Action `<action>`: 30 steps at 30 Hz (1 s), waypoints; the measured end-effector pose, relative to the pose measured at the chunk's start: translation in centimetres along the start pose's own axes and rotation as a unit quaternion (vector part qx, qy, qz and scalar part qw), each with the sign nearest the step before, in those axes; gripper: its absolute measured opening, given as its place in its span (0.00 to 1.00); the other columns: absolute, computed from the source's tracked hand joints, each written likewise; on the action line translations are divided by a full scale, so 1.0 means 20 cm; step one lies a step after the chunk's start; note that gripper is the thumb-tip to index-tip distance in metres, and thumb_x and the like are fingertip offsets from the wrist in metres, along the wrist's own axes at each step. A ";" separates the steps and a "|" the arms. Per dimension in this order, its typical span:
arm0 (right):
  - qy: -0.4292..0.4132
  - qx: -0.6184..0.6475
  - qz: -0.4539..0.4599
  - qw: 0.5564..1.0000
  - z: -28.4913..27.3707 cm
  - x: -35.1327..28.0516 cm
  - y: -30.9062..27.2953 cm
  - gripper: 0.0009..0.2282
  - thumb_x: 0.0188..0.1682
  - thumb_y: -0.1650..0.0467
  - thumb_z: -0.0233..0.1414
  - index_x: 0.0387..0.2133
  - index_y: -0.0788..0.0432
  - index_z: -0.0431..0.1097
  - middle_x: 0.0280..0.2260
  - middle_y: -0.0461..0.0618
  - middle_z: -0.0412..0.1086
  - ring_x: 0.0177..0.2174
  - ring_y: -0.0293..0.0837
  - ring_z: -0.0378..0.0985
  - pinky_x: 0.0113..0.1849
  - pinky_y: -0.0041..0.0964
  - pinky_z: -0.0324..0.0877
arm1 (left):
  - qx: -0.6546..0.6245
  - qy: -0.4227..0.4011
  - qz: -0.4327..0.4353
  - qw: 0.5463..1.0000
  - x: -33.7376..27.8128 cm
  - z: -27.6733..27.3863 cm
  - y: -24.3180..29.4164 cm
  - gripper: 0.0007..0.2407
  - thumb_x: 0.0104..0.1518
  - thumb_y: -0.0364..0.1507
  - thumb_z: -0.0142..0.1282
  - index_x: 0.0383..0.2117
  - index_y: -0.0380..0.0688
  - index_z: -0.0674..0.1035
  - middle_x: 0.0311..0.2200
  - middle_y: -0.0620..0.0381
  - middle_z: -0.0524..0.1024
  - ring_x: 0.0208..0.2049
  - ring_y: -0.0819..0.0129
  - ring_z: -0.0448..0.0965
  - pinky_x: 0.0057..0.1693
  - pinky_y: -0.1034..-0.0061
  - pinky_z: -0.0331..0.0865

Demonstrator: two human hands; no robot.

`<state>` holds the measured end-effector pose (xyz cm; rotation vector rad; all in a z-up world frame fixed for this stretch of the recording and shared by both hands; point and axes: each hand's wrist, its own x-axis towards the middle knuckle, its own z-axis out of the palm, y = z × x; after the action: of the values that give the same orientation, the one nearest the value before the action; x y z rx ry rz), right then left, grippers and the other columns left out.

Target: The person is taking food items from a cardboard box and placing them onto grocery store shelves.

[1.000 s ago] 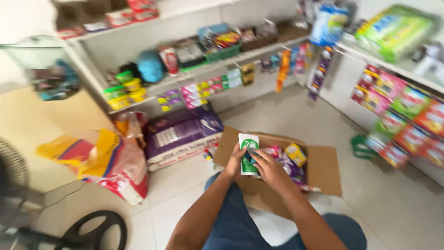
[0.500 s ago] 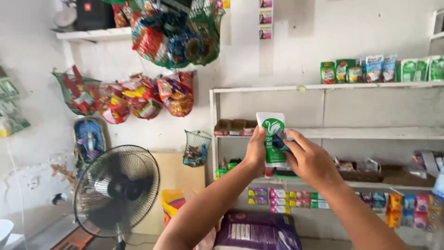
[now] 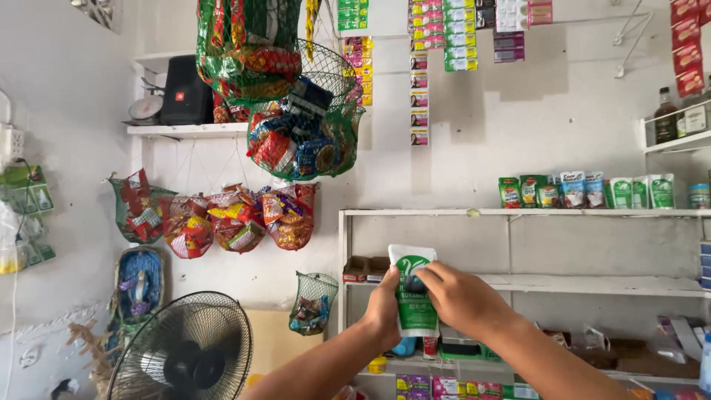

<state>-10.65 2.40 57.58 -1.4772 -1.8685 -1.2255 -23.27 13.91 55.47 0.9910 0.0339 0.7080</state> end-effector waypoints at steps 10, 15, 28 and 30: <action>-0.054 -0.053 -0.080 0.994 -0.06 0.00 -0.04 0.15 0.42 0.75 0.52 0.44 0.57 0.74 0.38 0.51 0.70 0.18 0.50 0.77 0.24 0.46 0.76 | -0.003 0.039 0.034 0.999 0.12 0.02 -0.03 0.20 0.68 0.43 0.36 0.52 0.42 0.75 0.44 0.53 0.75 0.41 0.66 0.70 0.52 0.67 0.63; 0.029 -0.107 0.018 0.994 -0.10 0.09 0.11 0.02 0.42 0.75 0.52 0.26 0.57 0.71 0.38 0.49 0.70 0.23 0.52 0.77 0.28 0.48 0.74 | 0.027 -0.054 0.021 0.998 0.08 0.04 -0.04 0.19 0.70 0.44 0.31 0.50 0.43 0.71 0.38 0.51 0.75 0.32 0.68 0.73 0.40 0.68 0.69; 0.049 -0.154 -0.174 0.971 -0.09 0.08 0.08 0.09 0.47 0.70 0.52 0.39 0.61 0.71 0.48 0.58 0.66 0.41 0.56 0.75 0.41 0.42 0.76 | 0.001 -0.008 0.087 0.996 0.31 0.02 0.01 0.16 0.66 0.45 0.46 0.58 0.65 0.74 0.37 0.44 0.80 0.31 0.47 0.83 0.39 0.52 0.80; 0.052 -0.132 -0.110 0.984 -0.16 0.10 0.11 0.13 0.48 0.79 0.48 0.47 0.65 0.68 0.51 0.62 0.64 0.40 0.57 0.79 0.37 0.42 0.79 | 0.015 -0.052 0.073 0.996 0.25 0.04 -0.04 0.16 0.68 0.43 0.44 0.55 0.55 0.74 0.38 0.42 0.79 0.35 0.49 0.83 0.41 0.52 0.79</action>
<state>-9.79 0.73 61.46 -1.3288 -1.8950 -1.6769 -18.58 15.84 56.68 1.0664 -0.1205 0.7907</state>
